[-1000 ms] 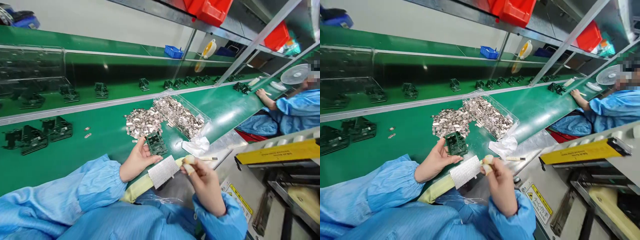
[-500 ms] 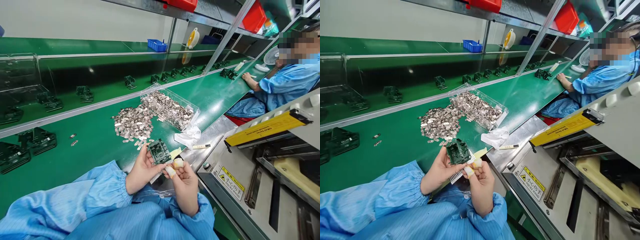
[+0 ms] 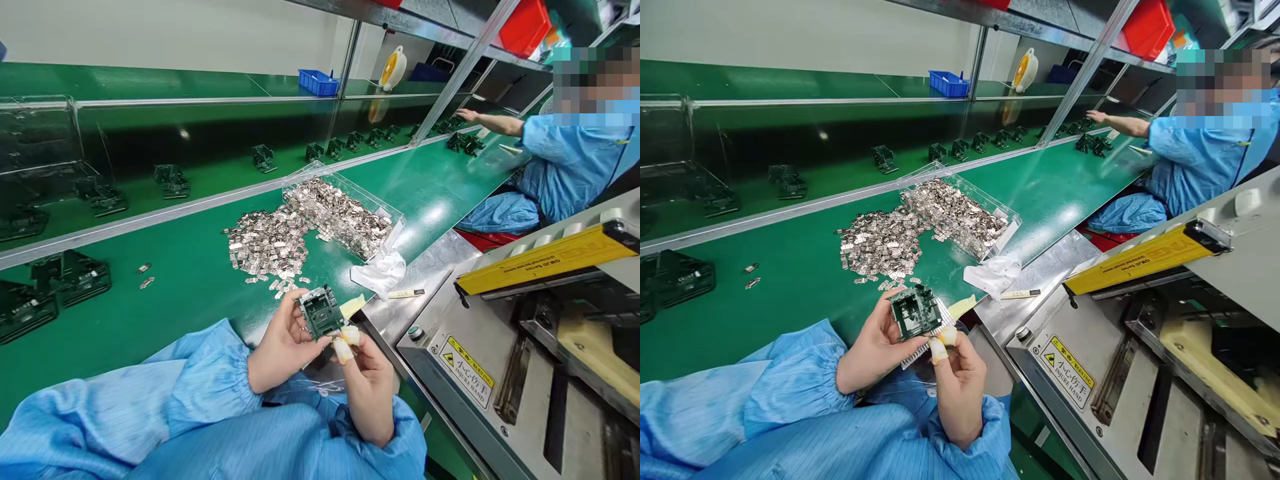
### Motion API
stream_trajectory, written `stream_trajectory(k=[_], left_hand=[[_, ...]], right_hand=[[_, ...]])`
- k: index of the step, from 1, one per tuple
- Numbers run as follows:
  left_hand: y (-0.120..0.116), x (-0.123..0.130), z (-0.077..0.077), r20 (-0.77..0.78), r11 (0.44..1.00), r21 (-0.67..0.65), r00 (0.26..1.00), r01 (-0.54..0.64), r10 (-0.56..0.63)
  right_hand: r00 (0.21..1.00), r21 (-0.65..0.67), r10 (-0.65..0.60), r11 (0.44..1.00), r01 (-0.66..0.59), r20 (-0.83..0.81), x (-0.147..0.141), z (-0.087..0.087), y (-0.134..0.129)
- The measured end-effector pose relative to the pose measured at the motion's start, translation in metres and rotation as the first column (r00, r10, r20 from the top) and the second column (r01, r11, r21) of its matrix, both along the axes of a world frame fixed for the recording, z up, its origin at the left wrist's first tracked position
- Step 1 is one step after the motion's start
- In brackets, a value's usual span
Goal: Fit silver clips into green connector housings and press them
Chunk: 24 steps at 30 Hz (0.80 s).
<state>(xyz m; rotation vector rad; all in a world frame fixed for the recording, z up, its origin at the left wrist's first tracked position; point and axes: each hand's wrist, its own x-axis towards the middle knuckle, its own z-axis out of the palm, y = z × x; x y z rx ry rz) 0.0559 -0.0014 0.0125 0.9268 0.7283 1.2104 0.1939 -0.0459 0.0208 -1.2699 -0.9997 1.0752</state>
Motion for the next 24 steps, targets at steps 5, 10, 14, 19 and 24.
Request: stream_trajectory(k=[5, 10, 14, 19, 24], left_hand=[[0.0, -0.004, -0.005, -0.024, 0.993, 0.058, 0.994, 0.105, -0.103], [-0.002, -0.007, -0.001, -0.053, 0.973, 0.112, 0.979, 0.202, -0.197], [-0.004, -0.008, 0.001, -0.08, 0.966, 0.12, 0.972, 0.228, -0.219], [-0.005, -0.008, 0.001, -0.122, 0.953, 0.151, 0.961, 0.263, -0.246], [-0.004, -0.009, 0.0, -0.239, 0.947, 0.19, 0.947, 0.261, -0.213]], right_hand=[[0.968, 0.172, -0.106, 0.983, 0.068, 0.226, 0.015, 0.0, -0.001], [0.928, 0.196, -0.046, 0.98, -0.03, 0.369, 0.014, 0.001, 0.003], [0.888, 0.233, -0.078, 0.972, -0.034, 0.454, 0.007, 0.001, 0.004], [0.845, 0.284, -0.131, 0.958, -0.026, 0.519, 0.004, 0.003, 0.005], [0.817, 0.299, -0.152, 0.954, -0.026, 0.557, 0.002, 0.006, 0.007]])
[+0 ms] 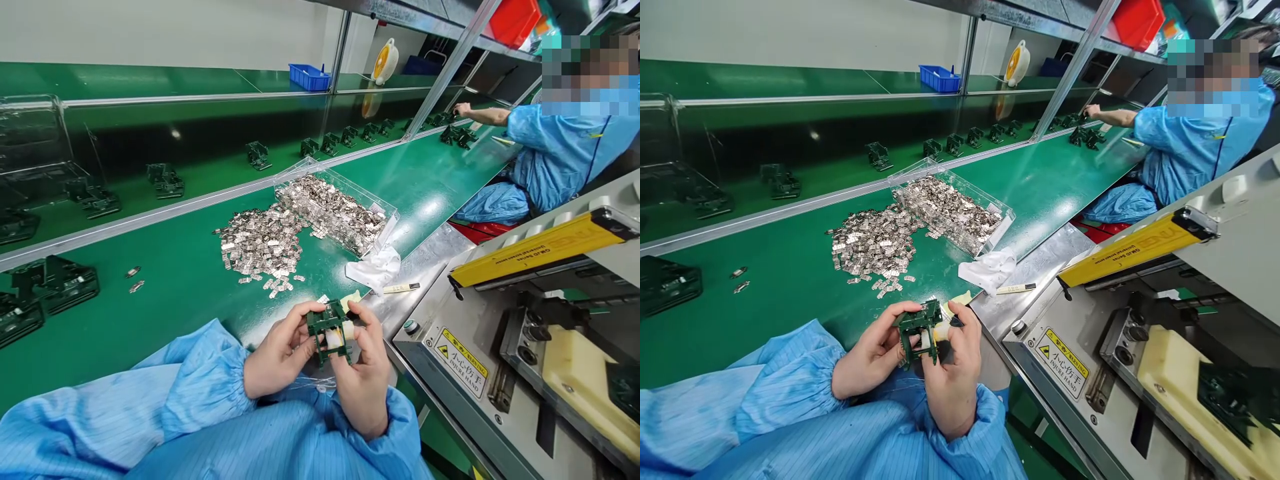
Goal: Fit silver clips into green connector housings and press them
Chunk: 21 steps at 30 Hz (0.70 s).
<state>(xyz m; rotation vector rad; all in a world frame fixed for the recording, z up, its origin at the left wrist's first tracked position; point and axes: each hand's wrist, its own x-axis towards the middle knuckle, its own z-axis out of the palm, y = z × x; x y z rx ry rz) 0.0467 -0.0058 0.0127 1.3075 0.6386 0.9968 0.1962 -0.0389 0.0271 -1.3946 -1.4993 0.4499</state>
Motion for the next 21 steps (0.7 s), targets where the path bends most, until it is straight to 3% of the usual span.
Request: stream_trajectory(k=[5, 9, 14, 21], left_hand=[[-0.001, -0.001, -0.001, -0.132, 0.996, 0.066, 0.989, -0.065, 0.073], [-0.001, 0.0, 0.001, -0.147, 0.993, 0.041, 0.982, -0.112, 0.117], [-0.001, 0.001, 0.003, -0.166, 0.991, 0.0, 0.978, -0.132, 0.13], [-0.003, 0.001, 0.002, -0.223, 0.985, 0.023, 0.959, -0.172, 0.173]], right_hand=[[1.0, -0.007, 0.004, 1.0, -0.004, -0.023, -0.001, 0.0, 0.0], [0.98, -0.106, 0.051, 0.992, -0.072, -0.194, -0.003, -0.003, -0.003], [0.841, -0.186, -0.014, 0.977, -0.103, -0.54, -0.011, -0.004, -0.001], [0.759, -0.203, -0.083, 0.977, -0.066, -0.646, -0.016, -0.005, 0.005]])
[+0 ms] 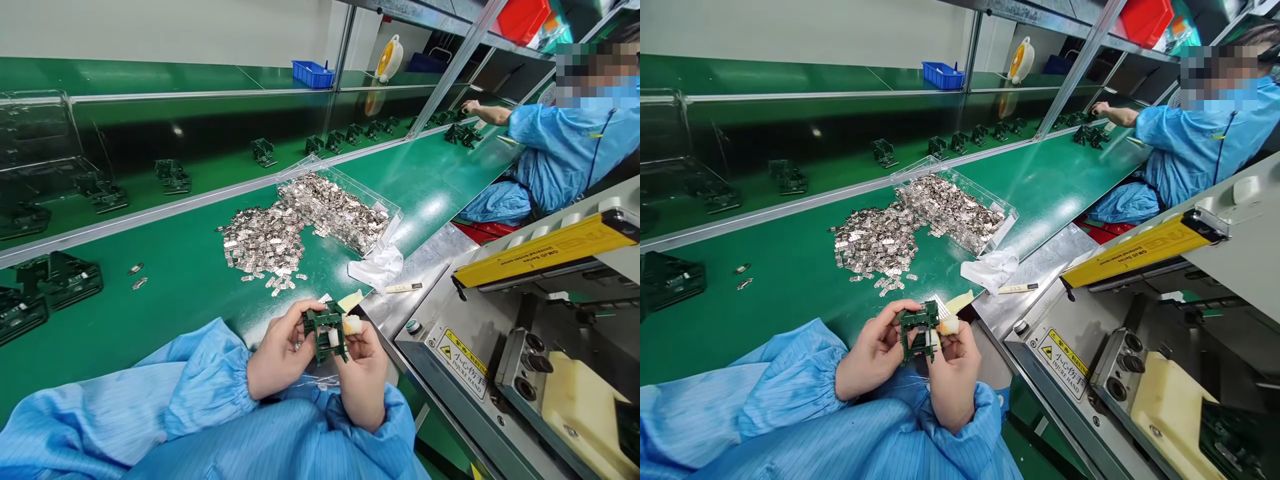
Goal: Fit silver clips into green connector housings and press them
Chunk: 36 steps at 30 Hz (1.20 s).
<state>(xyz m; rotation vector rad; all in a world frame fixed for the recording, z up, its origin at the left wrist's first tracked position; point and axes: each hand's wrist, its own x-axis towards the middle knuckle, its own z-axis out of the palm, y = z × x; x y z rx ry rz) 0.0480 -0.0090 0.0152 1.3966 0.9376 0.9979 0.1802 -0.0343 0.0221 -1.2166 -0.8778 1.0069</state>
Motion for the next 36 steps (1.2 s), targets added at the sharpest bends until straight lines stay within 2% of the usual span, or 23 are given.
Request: stream_trajectory(k=[7, 15, 17, 19, 22, 24, 27, 29, 32, 36], left_hand=[[-0.002, 0.0, 0.003, -0.084, 0.999, 0.038, 0.996, -0.026, 0.029], [-0.007, 0.001, 0.006, -0.126, 0.998, 0.057, 0.992, 0.015, -0.008], [-0.007, 0.001, 0.006, -0.095, 0.999, 0.03, 0.995, 0.024, -0.021], [-0.004, 0.001, 0.006, -0.01, 0.999, -0.04, 1.0, -0.022, 0.021], [0.007, 0.002, 0.006, 0.125, 0.974, -0.156, 0.975, -0.162, 0.182], [0.016, 0.006, 0.005, 0.164, 0.961, -0.169, 0.955, -0.22, 0.247], [0.022, 0.014, 0.001, 0.188, 0.97, -0.115, 0.954, -0.213, 0.232], [0.021, 0.018, -0.002, 0.192, 0.978, -0.087, 0.96, -0.19, 0.203], [0.018, 0.02, -0.008, 0.167, 0.983, -0.07, 0.969, -0.171, 0.18], [0.016, 0.018, -0.015, 0.153, 0.985, -0.073, 0.974, -0.156, 0.166]], right_hand=[[1.0, -0.03, -0.011, 0.999, 0.011, 0.006, -0.004, -0.009, -0.003], [0.998, -0.056, -0.026, 0.998, 0.023, -0.059, -0.003, -0.013, -0.015], [0.998, -0.035, -0.027, 0.999, 0.025, -0.053, 0.001, -0.014, -0.018], [0.997, -0.027, -0.074, 0.997, 0.073, -0.029, 0.009, -0.018, -0.023], [0.986, -0.081, -0.153, 0.984, 0.158, 0.063, 0.023, -0.034, -0.03], [0.985, -0.114, -0.109, 0.986, 0.125, 0.138, 0.026, -0.045, -0.031], [0.976, -0.129, 0.016, 0.992, 0.012, 0.218, 0.02, -0.056, -0.028], [0.94, -0.113, 0.052, 0.993, -0.015, 0.336, 0.013, -0.059, -0.023], [0.86, -0.065, 0.044, 0.998, -0.013, 0.508, 0.006, -0.063, -0.015], [0.797, 0.027, -0.002, 0.999, -0.018, 0.604, 0.005, -0.069, -0.009]])
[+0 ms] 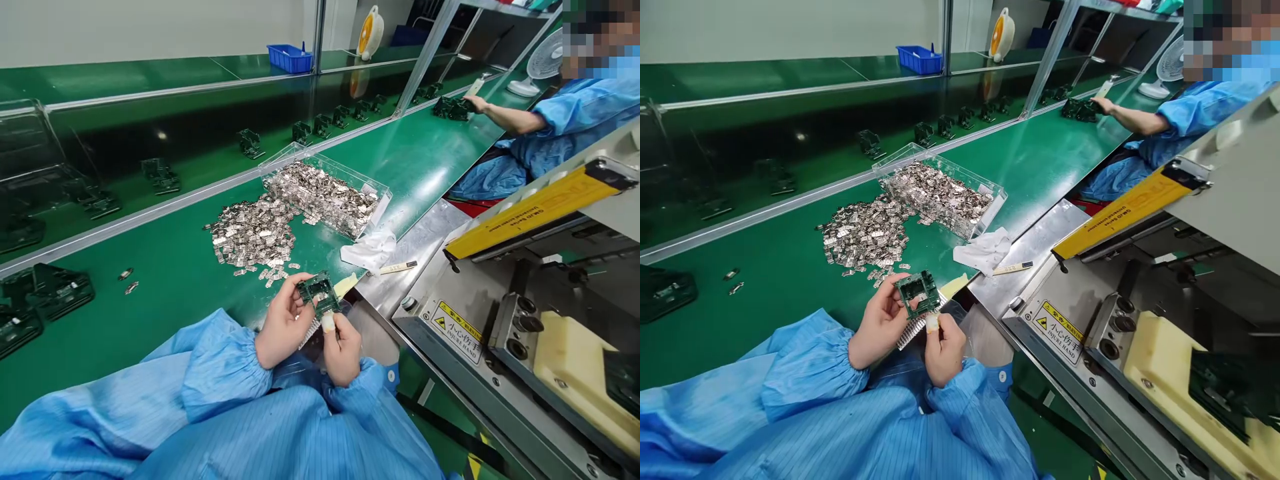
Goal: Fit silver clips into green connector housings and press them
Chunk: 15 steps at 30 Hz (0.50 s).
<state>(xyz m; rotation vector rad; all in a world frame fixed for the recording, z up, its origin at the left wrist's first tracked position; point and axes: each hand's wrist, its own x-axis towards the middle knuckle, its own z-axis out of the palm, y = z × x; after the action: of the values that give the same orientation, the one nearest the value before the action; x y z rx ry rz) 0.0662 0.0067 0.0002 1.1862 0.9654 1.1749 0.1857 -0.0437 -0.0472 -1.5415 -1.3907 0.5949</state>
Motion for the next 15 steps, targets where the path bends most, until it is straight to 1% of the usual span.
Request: stream_trajectory(k=[4, 7, 11, 15], left_hand=[[0.0004, -0.001, -0.0017, 0.029, 0.999, -0.021, 0.999, 0.028, -0.027], [0.0005, -0.0008, -0.0008, 0.026, 0.999, -0.039, 0.999, 0.03, -0.029], [0.0002, -0.0007, -0.0019, 0.008, 0.999, -0.043, 1.0, 0.026, -0.026], [0.0005, -0.0013, -0.0071, -0.019, 1.0, -0.018, 1.0, 0.014, -0.014]], right_hand=[[0.989, 0.096, 0.016, 0.995, -0.03, 0.149, 0.0036, -0.0044, 0.0021], [0.967, 0.125, 0.025, 0.99, -0.059, 0.255, 0.0055, -0.0073, 0.0024], [0.931, 0.094, 0.048, 0.992, -0.088, 0.363, 0.0059, -0.0099, -0.001], [0.9, 0.004, 0.109, 0.993, -0.122, 0.421, 0.0082, -0.0081, -0.0074]])
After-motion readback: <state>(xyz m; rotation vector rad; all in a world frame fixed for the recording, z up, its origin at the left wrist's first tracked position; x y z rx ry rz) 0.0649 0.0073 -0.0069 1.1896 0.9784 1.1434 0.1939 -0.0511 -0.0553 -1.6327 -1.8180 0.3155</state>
